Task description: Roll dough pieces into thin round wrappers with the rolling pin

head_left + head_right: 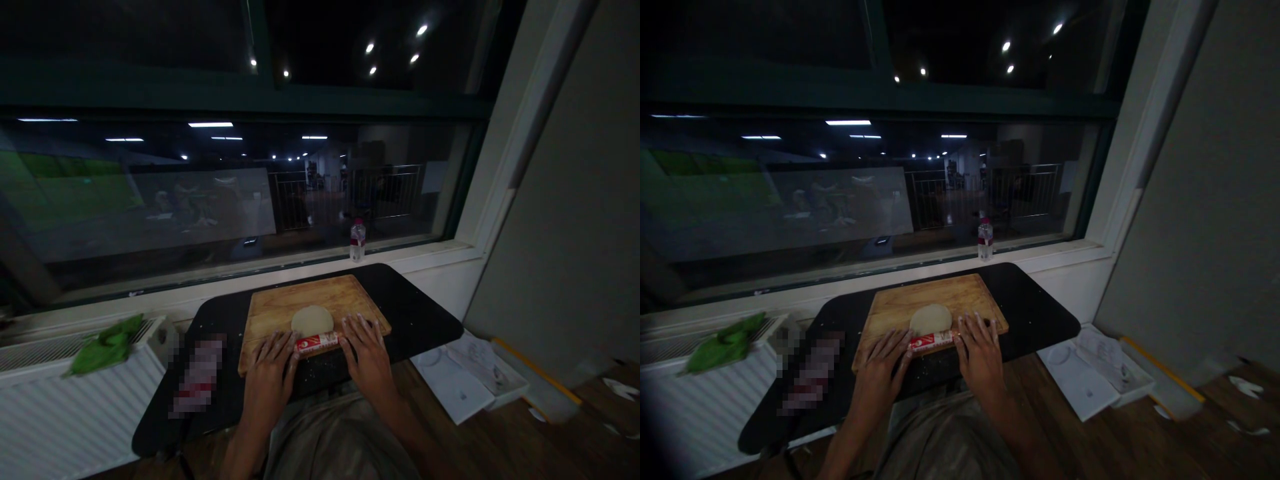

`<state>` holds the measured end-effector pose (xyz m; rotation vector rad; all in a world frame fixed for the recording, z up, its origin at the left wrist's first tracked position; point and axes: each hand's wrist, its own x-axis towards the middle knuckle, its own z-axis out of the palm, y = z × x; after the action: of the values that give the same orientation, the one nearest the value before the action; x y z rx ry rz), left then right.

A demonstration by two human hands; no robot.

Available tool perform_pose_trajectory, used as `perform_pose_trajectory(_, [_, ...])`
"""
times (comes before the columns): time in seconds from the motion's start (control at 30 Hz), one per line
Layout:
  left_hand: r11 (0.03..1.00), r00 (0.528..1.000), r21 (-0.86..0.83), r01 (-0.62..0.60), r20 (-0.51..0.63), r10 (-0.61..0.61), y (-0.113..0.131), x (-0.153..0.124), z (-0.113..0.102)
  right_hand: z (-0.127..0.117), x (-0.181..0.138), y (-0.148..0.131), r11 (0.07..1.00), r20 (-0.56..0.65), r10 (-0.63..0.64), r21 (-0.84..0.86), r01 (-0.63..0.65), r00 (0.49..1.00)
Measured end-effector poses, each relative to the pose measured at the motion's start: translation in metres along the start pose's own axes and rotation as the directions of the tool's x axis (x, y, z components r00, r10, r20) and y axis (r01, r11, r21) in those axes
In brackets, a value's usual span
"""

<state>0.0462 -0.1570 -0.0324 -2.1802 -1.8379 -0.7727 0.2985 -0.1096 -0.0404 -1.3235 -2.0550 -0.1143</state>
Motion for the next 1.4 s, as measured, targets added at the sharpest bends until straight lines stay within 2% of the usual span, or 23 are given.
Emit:
perform_pose_trajectory(0.27, [0.998, 0.998, -0.021, -0.063, -0.007, 0.062, -0.014, -0.004, 0.007, -0.005, -0.004, 0.001, 1.000, 0.019, -0.015, -0.010, 0.016, 1.000])
perform_pose_trajectory(0.6, [0.998, 1.000, 0.061, -0.018, 0.019, 0.017, -0.020, 0.036, -0.002, -0.001, 0.051, 0.002, 0.999, 0.107, -0.046, -0.009, 0.047, 0.993])
perform_pose_trajectory(0.67, [0.997, 1.000, 0.079, -0.009, 0.027, 0.007, -0.022, 0.046, -0.002, -0.002, 0.061, 0.007, 0.996, 0.151, -0.082, 0.029, 0.079, 0.985])
perform_pose_trajectory(0.8, [0.995, 0.999, 0.102, -0.014, 0.045, 0.010, -0.029, 0.061, -0.002, -0.008, 0.074, 0.022, 0.965, 0.239, -0.243, 0.159, 0.209, 0.940])
perform_pose_trajectory(0.9, [0.996, 1.000, 0.086, -0.007, -0.007, 0.008, -0.031, 0.069, -0.003, -0.008, 0.081, 0.030, 0.951, 0.265, -0.282, 0.200, 0.234, 0.922])
perform_pose_trajectory(0.97, [0.994, 0.990, 0.072, 0.083, -0.123, -0.074, -0.027, 0.072, -0.003, -0.005, 0.085, 0.033, 0.966, 0.247, -0.225, 0.183, 0.183, 0.942])
perform_pose_trajectory(1.07, [0.962, 0.929, 0.015, 0.271, -0.264, -0.258, -0.010, 0.073, 0.003, 0.003, 0.091, 0.033, 0.992, 0.183, -0.052, 0.120, 0.031, 0.982])
perform_pose_trajectory(1.2, [0.974, 0.973, 0.011, 0.226, -0.056, -0.225, 0.024, 0.072, 0.022, 0.011, 0.095, 0.035, 0.991, 0.144, 0.113, 0.056, -0.122, 0.983])
perform_pose_trajectory(1.3, [0.972, 0.974, 0.067, 0.225, 0.024, -0.227, 0.048, 0.075, 0.037, 0.014, 0.094, 0.037, 0.991, 0.157, 0.114, 0.048, -0.123, 0.981])
perform_pose_trajectory(1.4, [0.974, 0.976, 0.100, 0.203, 0.057, -0.209, 0.059, 0.080, 0.045, 0.016, 0.092, 0.038, 0.993, 0.158, 0.102, 0.040, -0.110, 0.982])
